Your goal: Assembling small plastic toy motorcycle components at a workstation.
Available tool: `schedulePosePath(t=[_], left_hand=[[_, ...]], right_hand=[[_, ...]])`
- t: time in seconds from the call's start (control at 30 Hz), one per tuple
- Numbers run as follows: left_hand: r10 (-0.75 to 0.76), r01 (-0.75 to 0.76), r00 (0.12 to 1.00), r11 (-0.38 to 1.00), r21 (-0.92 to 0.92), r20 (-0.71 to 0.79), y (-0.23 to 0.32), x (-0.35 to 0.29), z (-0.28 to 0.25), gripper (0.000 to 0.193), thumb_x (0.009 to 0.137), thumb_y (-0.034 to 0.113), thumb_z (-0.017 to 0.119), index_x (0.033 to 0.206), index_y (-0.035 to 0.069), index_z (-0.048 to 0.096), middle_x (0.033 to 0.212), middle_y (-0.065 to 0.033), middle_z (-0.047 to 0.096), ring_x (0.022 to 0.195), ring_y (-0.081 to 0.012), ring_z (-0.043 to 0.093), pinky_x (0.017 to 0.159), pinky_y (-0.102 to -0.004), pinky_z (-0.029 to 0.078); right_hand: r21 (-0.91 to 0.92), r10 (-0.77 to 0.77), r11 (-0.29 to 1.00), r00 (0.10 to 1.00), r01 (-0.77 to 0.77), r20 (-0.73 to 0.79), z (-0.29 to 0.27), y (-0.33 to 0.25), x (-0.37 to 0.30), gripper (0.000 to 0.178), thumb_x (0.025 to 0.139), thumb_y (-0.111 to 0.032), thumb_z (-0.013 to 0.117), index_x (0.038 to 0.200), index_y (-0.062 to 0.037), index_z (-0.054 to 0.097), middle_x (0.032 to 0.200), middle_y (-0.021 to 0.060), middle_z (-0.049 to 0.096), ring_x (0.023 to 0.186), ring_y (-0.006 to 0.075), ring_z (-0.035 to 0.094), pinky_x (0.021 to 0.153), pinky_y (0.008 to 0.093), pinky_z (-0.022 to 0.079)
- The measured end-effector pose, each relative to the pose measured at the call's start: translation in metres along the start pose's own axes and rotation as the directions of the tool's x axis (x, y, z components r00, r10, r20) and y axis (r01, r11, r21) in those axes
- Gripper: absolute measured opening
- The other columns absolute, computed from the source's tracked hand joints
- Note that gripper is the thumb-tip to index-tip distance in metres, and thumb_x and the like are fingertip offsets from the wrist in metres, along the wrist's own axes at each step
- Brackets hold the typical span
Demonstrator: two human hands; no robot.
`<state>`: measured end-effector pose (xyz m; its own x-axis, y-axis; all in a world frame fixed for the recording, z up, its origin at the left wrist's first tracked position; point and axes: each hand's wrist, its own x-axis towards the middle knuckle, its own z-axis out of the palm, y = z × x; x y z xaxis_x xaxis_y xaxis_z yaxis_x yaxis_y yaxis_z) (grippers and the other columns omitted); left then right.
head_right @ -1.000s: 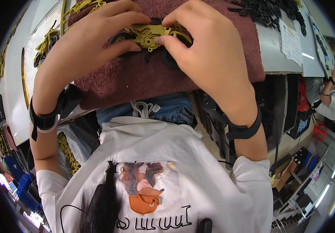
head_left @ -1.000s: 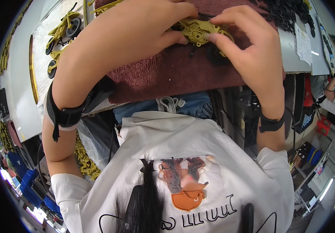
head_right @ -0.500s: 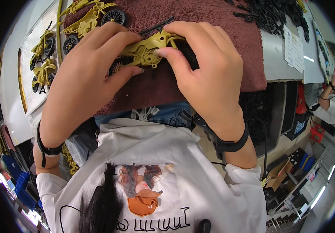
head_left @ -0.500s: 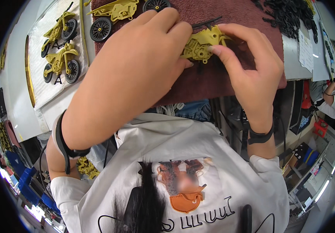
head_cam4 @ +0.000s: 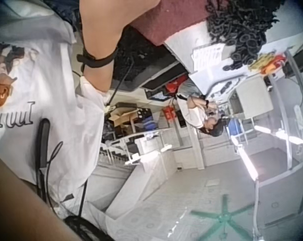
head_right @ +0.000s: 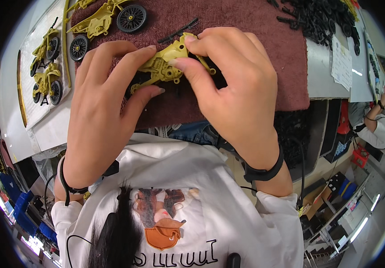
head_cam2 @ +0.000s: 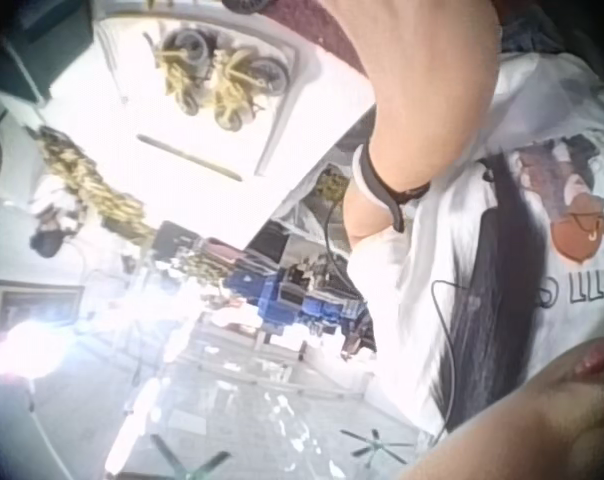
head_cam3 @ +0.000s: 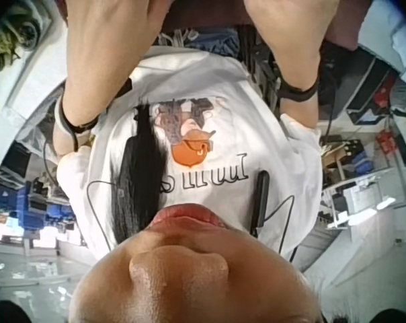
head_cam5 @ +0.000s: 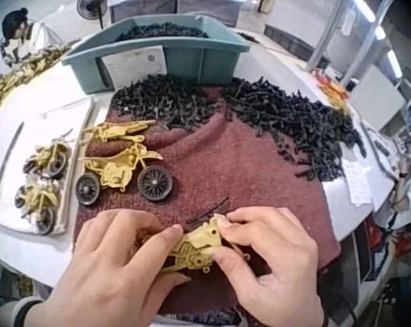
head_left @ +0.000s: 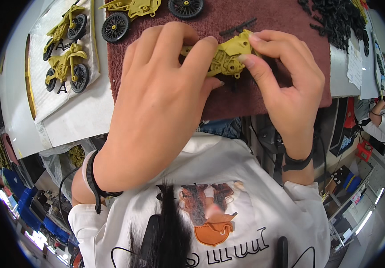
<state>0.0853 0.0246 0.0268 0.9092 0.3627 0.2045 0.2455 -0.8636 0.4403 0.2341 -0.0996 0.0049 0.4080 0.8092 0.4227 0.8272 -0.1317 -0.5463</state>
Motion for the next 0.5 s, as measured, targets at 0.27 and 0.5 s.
schedulePosePath(t=[0.27,0.5], left_hand=[[-0.068,0.062,0.997,0.979,-0.196,-0.025,-0.005,-0.009,0.003,0.038,0.072,0.007,0.074,0.107,0.002,0.060,0.103,-0.0130,0.057,0.092,-0.0306,0.057,0.083,-0.0349,0.045],[-0.312,0.273,0.942,0.492,-0.827,0.126,0.002,-0.019,-0.003,0.036,0.078,0.006,0.073,0.107,-0.006,0.058,0.101,-0.0079,0.061,0.096,-0.0148,0.058,0.087,-0.0262,0.045]], right_hand=[[0.743,0.227,0.661,0.972,-0.109,-0.059,0.009,-0.007,-0.008,0.047,0.074,0.010,0.070,0.117,0.0038,0.052,0.107,0.0136,0.059,0.096,0.0181,0.060,0.091,0.0303,0.048],[0.745,0.270,0.535,0.916,-0.398,0.296,-0.018,-0.014,-0.009,0.043,0.078,0.000,0.072,0.116,0.0066,0.053,0.121,0.0213,0.058,0.106,0.0227,0.061,0.092,0.0319,0.050]])
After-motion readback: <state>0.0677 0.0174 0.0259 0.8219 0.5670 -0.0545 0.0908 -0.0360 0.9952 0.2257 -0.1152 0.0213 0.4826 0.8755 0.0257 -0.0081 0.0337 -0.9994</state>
